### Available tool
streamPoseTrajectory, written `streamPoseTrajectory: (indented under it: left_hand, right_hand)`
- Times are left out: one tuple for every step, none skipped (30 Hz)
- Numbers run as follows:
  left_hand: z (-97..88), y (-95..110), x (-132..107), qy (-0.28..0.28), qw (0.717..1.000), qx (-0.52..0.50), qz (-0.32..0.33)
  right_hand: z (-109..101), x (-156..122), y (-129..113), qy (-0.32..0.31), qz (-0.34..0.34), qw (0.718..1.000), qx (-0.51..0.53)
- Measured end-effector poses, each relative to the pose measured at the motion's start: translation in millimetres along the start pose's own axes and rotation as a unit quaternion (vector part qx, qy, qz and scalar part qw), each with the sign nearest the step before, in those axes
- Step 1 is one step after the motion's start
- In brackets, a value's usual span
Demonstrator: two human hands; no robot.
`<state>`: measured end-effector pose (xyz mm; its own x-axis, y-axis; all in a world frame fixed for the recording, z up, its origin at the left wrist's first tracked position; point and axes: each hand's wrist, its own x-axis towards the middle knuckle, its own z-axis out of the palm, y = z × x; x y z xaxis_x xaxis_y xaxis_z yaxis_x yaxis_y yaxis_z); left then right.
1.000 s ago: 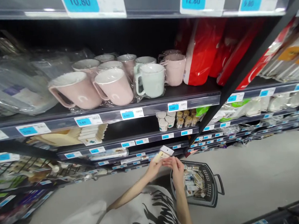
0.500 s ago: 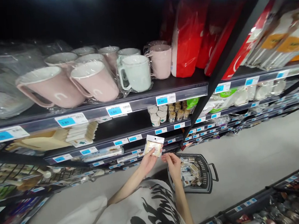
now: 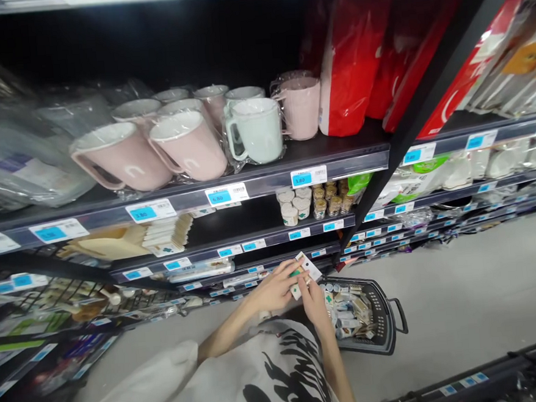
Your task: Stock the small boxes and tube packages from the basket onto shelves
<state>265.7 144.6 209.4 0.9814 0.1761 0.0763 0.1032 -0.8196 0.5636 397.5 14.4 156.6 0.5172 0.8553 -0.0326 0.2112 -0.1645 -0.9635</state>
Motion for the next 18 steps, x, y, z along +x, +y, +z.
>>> streamPoseTrajectory:
  left_hand:
    - [-6.3,-3,-2,-0.014,1.000,0.001,0.000]
    - [-12.4,-6,-5,-0.028,1.000,-0.001,0.003]
    - [-17.8,-9,-6,-0.035,0.999,-0.003,0.004]
    - [-22.5,-10,-8,-0.032,0.999,-0.003,0.001]
    - [-26.2,-12,-8,-0.021,1.000,-0.002,-0.005]
    - [-28.9,-12,-8,-0.010,1.000,-0.001,-0.010]
    - [-30.6,-13,-8,-0.007,1.000,-0.002,-0.015]
    - [-31.6,-14,-7,-0.016,1.000,-0.002,-0.018]
    - [-32.0,-14,-6,-0.036,0.999,0.000,-0.023]
    - [-32.3,-15,-6,-0.059,0.998,0.005,-0.029]
    - [-32.8,-17,-6,-0.080,0.996,0.008,-0.036]
    - [-33.8,-18,-7,-0.098,0.994,0.010,-0.040]
    - [-35.8,-20,-8,-0.110,0.993,0.007,-0.040]
    - [-39.1,-22,-9,-0.121,0.992,0.000,-0.036]
    - [-43.8,-24,-11,-0.129,0.991,-0.009,-0.028]
    - [-50.4,-25,-12,-0.131,0.991,-0.017,-0.021]
    - [-58.9,-27,-14,-0.126,0.992,-0.020,-0.016]
    - [-69.4,-30,-15,-0.111,0.994,-0.018,-0.015]
  right_hand:
    - [0,-1,2,-0.015,0.002,1.000,-0.025]
    - [-1,-2,4,-0.027,0.004,0.998,-0.057]
    - [-1,-4,5,-0.036,0.006,0.995,-0.095]
    - [-2,-5,5,-0.043,0.006,0.990,-0.137]
    - [-3,-7,4,-0.052,0.004,0.983,-0.177]
    - [-3,-8,2,-0.065,0.000,0.975,-0.211]
    - [-3,-10,-1,-0.084,-0.007,0.968,-0.238]
    - [-3,-11,-4,-0.104,-0.015,0.961,-0.257]
    - [-3,-12,-7,-0.123,-0.023,0.955,-0.269]
    - [-2,-12,-11,-0.137,-0.030,0.952,-0.272]
    - [-1,-13,-13,-0.147,-0.034,0.952,-0.266]
    - [0,-13,-15,-0.156,-0.036,0.955,-0.249]
    - [1,-13,-15,-0.163,-0.033,0.961,-0.220]
    - [1,-14,-14,-0.171,-0.026,0.968,-0.181]
    - [1,-14,-12,-0.175,-0.017,0.975,-0.138]
    - [0,-14,-9,-0.174,-0.006,0.980,-0.096]
    - [-1,-14,-5,-0.168,0.006,0.984,-0.057]
    - [-3,-13,0,-0.158,0.017,0.987,-0.025]
